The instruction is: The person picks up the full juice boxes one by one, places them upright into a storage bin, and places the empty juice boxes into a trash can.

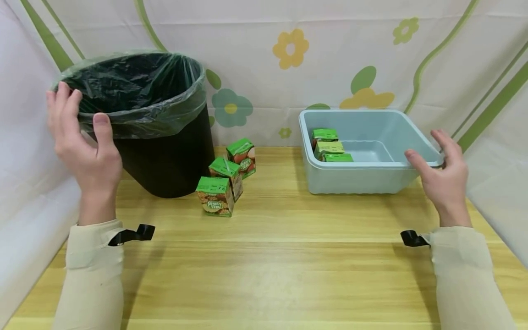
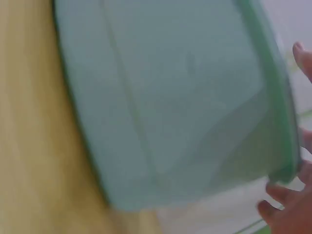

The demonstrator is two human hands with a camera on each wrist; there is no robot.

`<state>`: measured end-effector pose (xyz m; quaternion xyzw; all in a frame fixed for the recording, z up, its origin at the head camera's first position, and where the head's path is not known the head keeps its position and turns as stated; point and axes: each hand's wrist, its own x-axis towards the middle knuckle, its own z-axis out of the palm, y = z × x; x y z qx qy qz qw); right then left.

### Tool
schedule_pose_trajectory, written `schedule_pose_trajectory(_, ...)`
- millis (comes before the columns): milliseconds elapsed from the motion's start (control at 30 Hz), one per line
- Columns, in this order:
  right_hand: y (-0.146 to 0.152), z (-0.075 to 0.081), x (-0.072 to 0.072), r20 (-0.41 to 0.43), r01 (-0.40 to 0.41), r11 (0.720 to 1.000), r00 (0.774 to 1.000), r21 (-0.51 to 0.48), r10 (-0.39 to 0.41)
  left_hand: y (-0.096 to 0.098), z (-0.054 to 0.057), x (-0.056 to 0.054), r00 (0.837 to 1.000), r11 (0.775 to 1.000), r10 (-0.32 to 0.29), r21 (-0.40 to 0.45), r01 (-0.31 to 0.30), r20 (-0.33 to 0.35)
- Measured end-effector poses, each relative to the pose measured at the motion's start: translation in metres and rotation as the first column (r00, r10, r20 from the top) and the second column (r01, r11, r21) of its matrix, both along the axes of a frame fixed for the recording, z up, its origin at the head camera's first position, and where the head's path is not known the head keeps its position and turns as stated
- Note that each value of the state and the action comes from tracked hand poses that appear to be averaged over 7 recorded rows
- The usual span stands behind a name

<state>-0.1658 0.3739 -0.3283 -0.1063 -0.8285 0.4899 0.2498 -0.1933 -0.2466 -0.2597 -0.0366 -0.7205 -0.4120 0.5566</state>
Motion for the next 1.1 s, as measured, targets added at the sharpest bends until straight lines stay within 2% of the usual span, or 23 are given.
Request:
schedule_pose_trajectory(100,-0.024,0.014,0.001,-0.170,0.020,0.999,0.985,-0.030,-0.025,-0.002,-0.001,-0.002,1.000,1.000,0.019,-0.001,-0.019,-0.009)
schedule_pose_trajectory(167,-0.046,0.025,0.004,-0.298,0.032,0.999,0.954,-0.036,-0.042,-0.002,0.000,-0.002,1.000,1.000,0.025,0.001,-0.025,-0.016)
schedule_pose_trajectory(233,-0.071,0.034,0.007,-0.410,0.032,0.999,0.911,-0.040,-0.046,-0.001,0.001,-0.002,0.999,1.000,0.027,0.003,-0.027,-0.021)
schedule_pose_trajectory(333,-0.106,0.043,0.009,-0.502,-0.004,1.000,0.865,-0.005,0.001,-0.001,0.001,-0.001,0.999,1.000,0.027,0.005,-0.027,-0.025)
schedule_pose_trajectory(433,-0.132,0.044,0.006,-0.540,-0.062,0.996,0.838,0.057,0.083,-0.001,0.001,0.000,0.999,1.000,0.029,0.001,-0.029,-0.024)
schedule_pose_trajectory(533,-0.156,0.041,-0.003,-0.562,-0.124,0.985,0.809,0.120,0.171,-0.001,0.002,0.000,0.999,1.000,0.030,0.000,-0.030,-0.026)
schedule_pose_trajectory(633,-0.180,0.036,-0.009,-0.577,-0.204,0.963,0.771,0.176,0.268,-0.001,0.002,0.000,0.999,1.000,0.025,0.002,-0.025,-0.030)
schedule_pose_trajectory(700,-0.197,0.034,-0.012,-0.573,-0.252,0.941,0.747,0.226,0.337,-0.001,0.002,0.000,0.999,1.000,0.023,0.004,-0.023,-0.030)
schedule_pose_trajectory(800,-0.221,0.028,-0.013,-0.525,-0.326,0.895,0.727,0.304,0.443,0.000,0.002,0.001,0.999,1.000,0.021,0.007,-0.021,-0.032)
schedule_pose_trajectory(900,-0.241,0.021,-0.013,-0.447,-0.413,0.846,0.720,0.338,0.531,0.003,0.003,0.002,0.999,1.000,0.021,0.012,-0.020,-0.041)
schedule_pose_trajectory(1100,-0.276,0.009,-0.013,-0.277,-0.558,0.777,0.729,0.291,0.626,0.005,0.004,0.003,0.999,1.000,0.015,0.016,-0.015,-0.048)
